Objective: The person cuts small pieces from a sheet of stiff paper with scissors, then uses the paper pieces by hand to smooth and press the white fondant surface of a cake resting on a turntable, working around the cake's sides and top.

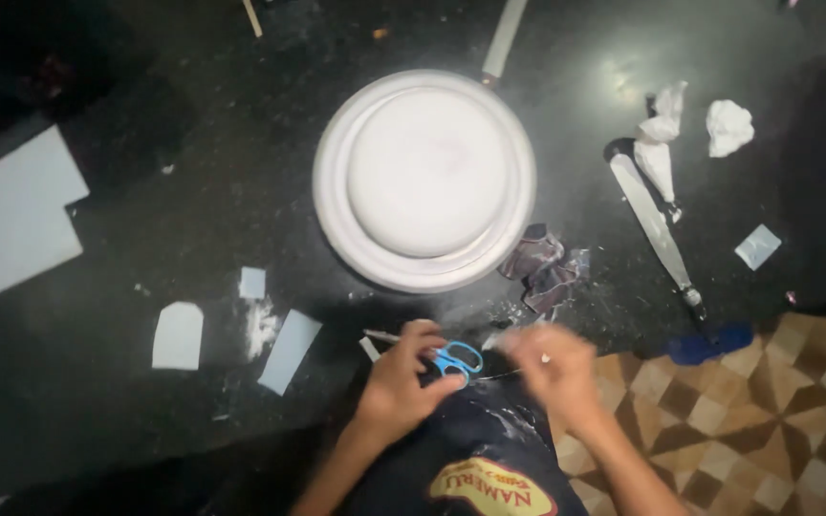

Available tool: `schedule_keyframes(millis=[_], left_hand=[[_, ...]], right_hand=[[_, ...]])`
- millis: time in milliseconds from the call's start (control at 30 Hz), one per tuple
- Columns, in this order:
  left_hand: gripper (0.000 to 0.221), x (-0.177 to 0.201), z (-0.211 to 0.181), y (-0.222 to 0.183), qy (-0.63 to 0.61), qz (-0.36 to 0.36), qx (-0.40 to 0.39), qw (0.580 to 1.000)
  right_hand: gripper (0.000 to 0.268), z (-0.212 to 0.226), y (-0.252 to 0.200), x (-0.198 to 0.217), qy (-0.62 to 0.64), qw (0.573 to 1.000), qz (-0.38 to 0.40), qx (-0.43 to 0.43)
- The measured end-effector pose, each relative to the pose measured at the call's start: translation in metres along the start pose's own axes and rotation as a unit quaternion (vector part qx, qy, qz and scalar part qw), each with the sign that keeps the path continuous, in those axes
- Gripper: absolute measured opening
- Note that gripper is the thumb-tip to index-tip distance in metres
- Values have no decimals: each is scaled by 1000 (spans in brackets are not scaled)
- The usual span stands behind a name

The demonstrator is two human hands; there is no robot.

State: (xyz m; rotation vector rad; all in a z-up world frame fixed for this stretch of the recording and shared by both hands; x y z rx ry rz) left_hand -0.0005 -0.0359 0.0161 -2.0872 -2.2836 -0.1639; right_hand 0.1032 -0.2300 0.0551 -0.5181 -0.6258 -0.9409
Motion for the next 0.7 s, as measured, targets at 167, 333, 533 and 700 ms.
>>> schedule_keyframes(millis=[167,333,533,700], left_hand=[[52,-6,69,8,40,-33,119,992],[42,-5,93,8,-205,-151,193,947],[32,47,92,36,-425,-339,144,827],[38,116,78,80,-308,-362,134,870]], right_hand=[[21,-78,60,56,-175,927,-330,38],[18,-105,78,26,-150,951,-253,90],[20,-116,13,33,-145,975,-147,79],[19,-106,-13,53,-117,988,-99,22]])
Point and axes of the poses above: each hand's wrist, its own y-axis towards the middle knuckle, its own x-axis out of the back of the hand, z = x × y, the point moved 6 cm from there along y, towards the middle knuckle, and after that the axes turned 12 degrees about -x, right-handed, at the moved point
